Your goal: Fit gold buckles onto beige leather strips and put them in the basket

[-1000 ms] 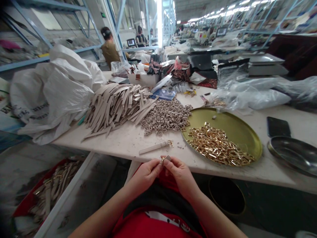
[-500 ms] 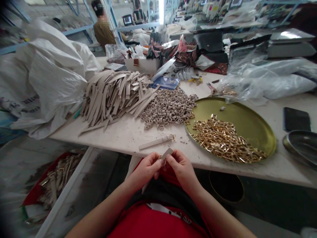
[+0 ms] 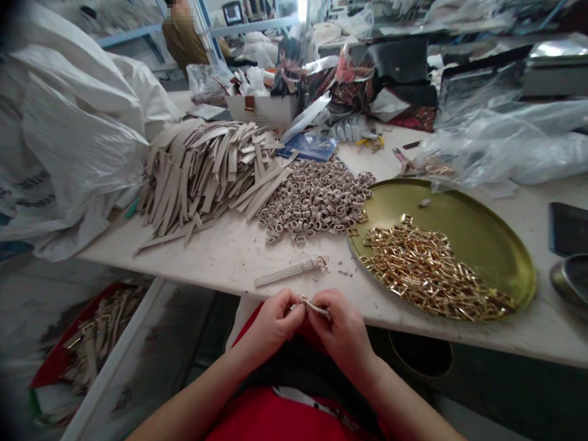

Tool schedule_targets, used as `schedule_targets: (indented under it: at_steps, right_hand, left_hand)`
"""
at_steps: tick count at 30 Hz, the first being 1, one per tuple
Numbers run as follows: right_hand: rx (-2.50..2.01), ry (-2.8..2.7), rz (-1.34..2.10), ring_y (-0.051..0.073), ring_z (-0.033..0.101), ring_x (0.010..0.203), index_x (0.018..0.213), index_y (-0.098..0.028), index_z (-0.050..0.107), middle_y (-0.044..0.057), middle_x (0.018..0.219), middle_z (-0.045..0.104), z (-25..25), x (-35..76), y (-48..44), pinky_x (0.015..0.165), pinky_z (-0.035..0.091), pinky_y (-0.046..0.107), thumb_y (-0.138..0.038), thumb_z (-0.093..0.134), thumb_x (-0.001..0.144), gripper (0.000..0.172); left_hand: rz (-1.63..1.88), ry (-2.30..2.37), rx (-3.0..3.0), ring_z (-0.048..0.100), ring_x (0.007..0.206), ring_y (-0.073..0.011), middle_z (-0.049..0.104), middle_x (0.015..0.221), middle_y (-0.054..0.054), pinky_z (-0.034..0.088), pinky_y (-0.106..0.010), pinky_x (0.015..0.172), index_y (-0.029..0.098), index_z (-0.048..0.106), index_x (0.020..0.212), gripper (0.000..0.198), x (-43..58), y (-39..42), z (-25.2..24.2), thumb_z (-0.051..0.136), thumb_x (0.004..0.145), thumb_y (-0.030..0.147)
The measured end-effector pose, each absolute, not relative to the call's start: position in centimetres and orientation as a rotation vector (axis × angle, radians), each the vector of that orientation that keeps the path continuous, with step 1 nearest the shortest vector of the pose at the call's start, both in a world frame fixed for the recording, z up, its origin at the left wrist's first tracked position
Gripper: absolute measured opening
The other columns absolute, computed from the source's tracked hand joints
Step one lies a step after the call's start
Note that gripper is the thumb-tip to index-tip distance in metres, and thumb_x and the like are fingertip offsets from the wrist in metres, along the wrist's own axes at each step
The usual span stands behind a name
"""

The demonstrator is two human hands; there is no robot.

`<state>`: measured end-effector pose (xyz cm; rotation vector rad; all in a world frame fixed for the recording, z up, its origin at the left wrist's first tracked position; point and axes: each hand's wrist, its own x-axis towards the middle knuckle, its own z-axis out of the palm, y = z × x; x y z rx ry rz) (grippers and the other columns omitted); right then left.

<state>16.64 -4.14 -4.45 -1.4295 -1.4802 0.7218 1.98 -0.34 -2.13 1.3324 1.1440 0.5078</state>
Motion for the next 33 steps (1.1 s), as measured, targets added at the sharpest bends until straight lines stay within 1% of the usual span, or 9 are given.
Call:
schedule_targets:
  at_steps: [3,7,10,12,17,19,24,28,33]
  right_hand:
    - [-1.468,-1.362,0.967,0.014,0.055,0.057,0.077,-0.021,0.052,-0.002,0.063,0.058,-3.7,17.0,-3.2,0.051,0.044,0.023,-0.035,0.057,0.08,0.016]
    - [-1.316,-1.486,1.19,0.014,0.053,0.058,0.076,-0.02,0.054,-0.001,0.063,0.057,-2.4,17.6,-0.3,0.053,0.043,0.023,-0.044,0.052,0.083,0.026]
    - [-1.297,-1.693,1.152,0.015,0.054,0.063,0.075,-0.018,0.059,0.002,0.066,0.058,-2.4,18.3,3.7,0.058,0.043,0.025,-0.044,0.036,0.09,0.038]
    - [-1.463,-1.829,0.865,0.017,0.055,0.067,0.079,-0.017,0.062,0.004,0.072,0.059,-2.8,18.4,6.6,0.061,0.042,0.026,-0.035,0.04,0.09,0.03]
    - [-1.716,-2.19,0.442,0.017,0.054,0.07,0.071,-0.017,0.063,0.008,0.081,0.058,-3.2,17.7,10.8,0.064,0.038,0.028,-0.016,0.052,0.08,0.014]
    - [-1.616,-2.067,0.59,0.017,0.053,0.069,0.069,-0.017,0.062,0.006,0.077,0.057,-2.5,17.5,10.3,0.064,0.039,0.028,-0.021,0.054,0.08,0.014]
    - [-1.287,-1.218,1.43,0.013,0.052,0.06,0.072,-0.018,0.058,-0.001,0.065,0.056,-0.7,16.9,5.3,0.06,0.043,0.028,-0.047,0.064,0.071,0.029]
    - [-1.19,-0.973,1.433,0.012,0.053,0.061,0.083,-0.019,0.061,-0.001,0.07,0.06,-0.4,16.3,1.3,0.063,0.044,0.028,-0.045,0.072,0.064,0.034]
    - [-1.235,-1.181,1.335,0.012,0.05,0.06,0.078,-0.018,0.062,-0.002,0.064,0.058,0.1,16.4,-1.8,0.058,0.041,0.026,-0.046,0.073,0.063,0.033]
  left_hand:
    - [0.457,1.06,1.307,0.041,0.053,-0.0082,0.052,0.06,0.003,0.029,-0.02,0.049,0.015,0.05,0.071,0.03,1.6,0.6,-1.6,0.055,0.077,0.044]
    - [0.571,1.146,1.31,0.043,0.054,-0.0082,0.054,0.059,0.003,0.031,-0.02,0.051,0.015,0.049,0.066,0.034,1.2,2.5,-1.4,0.063,0.071,0.046]
    - [0.625,1.109,1.245,0.043,0.049,-0.0073,0.056,0.061,0.005,0.031,-0.019,0.049,0.016,0.052,0.094,0.034,1.0,3.8,-1.6,0.063,0.073,0.04]
    - [0.631,1.063,1.235,0.04,0.047,-0.0066,0.056,0.062,0.004,0.03,-0.019,0.047,0.016,0.05,0.107,0.036,0.7,4.5,-1.8,0.056,0.079,0.037]
    - [0.697,1.179,1.221,0.036,0.044,-0.0059,0.05,0.054,0.004,0.028,-0.018,0.045,0.014,0.055,0.082,0.023,-0.3,5.0,-1.8,0.049,0.083,0.037]
    - [0.747,1.203,1.19,0.034,0.042,-0.0059,0.049,0.052,0.005,0.027,-0.019,0.043,0.015,0.053,0.08,0.024,-0.5,4.8,-1.6,0.049,0.082,0.039]
    - [0.868,1.206,1.245,0.036,0.045,-0.0063,0.047,0.052,0.006,0.029,-0.019,0.047,0.016,0.053,0.078,0.025,0.3,3.0,-0.4,0.049,0.082,0.04]
    - [0.78,1.211,1.45,0.039,0.049,-0.007,0.044,0.052,0.006,0.029,-0.019,0.049,0.016,0.055,0.072,0.024,0.6,0.8,0.7,0.046,0.084,0.035]
    - [0.608,1.155,1.64,0.038,0.048,-0.0074,0.045,0.051,0.005,0.026,-0.021,0.047,0.016,0.056,0.067,0.029,-0.1,-1.2,1.7,0.045,0.083,0.037]
